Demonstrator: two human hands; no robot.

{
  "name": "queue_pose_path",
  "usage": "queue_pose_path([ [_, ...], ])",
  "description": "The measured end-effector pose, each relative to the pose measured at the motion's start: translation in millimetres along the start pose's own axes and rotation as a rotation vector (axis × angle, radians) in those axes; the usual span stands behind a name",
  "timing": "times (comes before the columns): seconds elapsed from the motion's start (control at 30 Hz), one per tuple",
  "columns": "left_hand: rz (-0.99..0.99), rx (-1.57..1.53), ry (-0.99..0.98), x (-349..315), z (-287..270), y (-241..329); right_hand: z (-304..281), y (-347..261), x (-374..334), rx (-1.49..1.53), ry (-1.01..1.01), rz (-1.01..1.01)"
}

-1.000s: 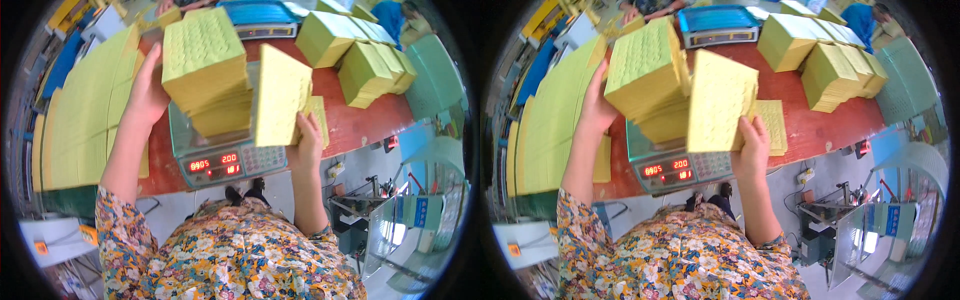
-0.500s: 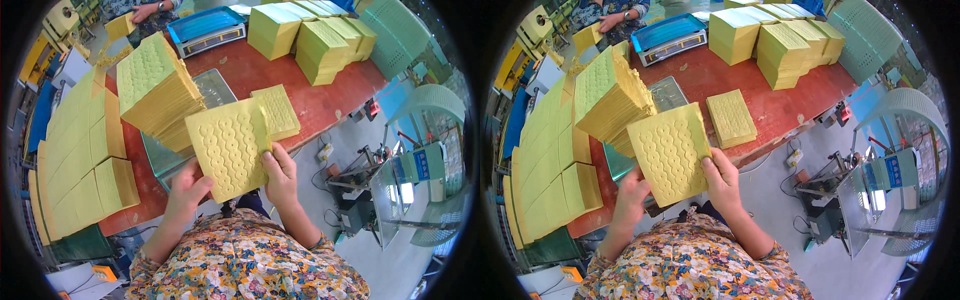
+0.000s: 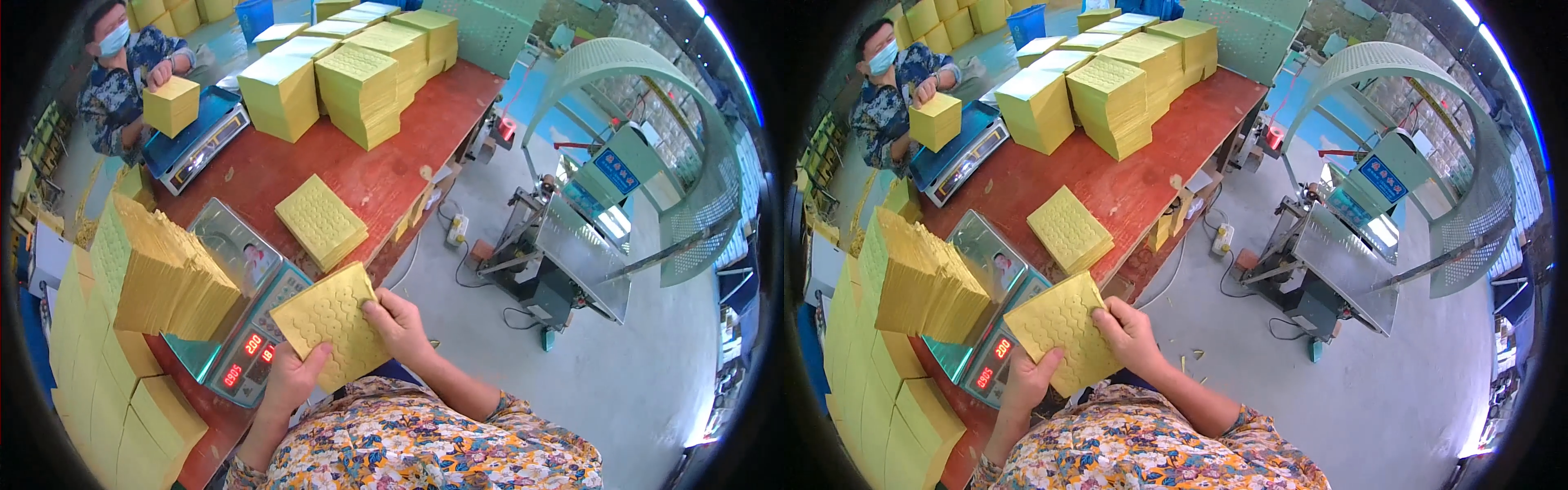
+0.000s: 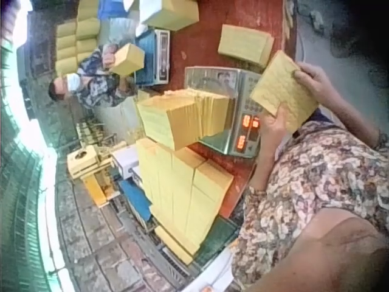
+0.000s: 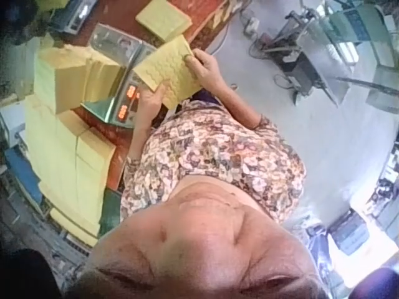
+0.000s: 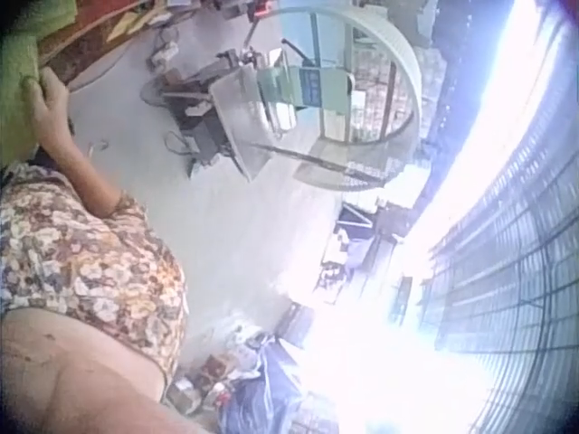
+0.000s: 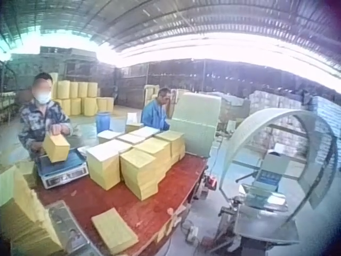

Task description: Weighing stacks of yellow paper on a digital scale and trimming the edges with scissors.

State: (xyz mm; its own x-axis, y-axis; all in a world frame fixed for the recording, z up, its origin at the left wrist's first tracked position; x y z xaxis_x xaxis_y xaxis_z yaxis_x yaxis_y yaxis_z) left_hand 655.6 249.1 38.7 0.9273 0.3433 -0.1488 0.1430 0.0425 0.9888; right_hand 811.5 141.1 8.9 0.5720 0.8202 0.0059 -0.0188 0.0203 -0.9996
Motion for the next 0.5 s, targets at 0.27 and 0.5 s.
queue_pose_path([
  [0.27, -0.143, -0.135, 0.041, 47, 33, -16, -54, 17, 29, -0.002, 0.009, 0.015],
  [0.5, -0.221, -0.11, 0.222, 120, 67, -26, -198, 178, 134, 0.044, 0.121, 0.254],
])
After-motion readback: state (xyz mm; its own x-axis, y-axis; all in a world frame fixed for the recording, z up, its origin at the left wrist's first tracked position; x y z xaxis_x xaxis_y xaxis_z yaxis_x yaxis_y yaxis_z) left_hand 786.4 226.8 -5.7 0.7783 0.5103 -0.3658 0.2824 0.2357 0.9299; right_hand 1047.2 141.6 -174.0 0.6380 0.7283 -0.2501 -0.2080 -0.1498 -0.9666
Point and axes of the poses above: each hand's wrist, its own x-axis towards the middle knuckle, its own z-axis out of the palm, y = z × x, the point moved 5 cm from there along x, towards the middle knuckle, and after that the axes turned 9 degrees about -y, right-handed, at the moved point
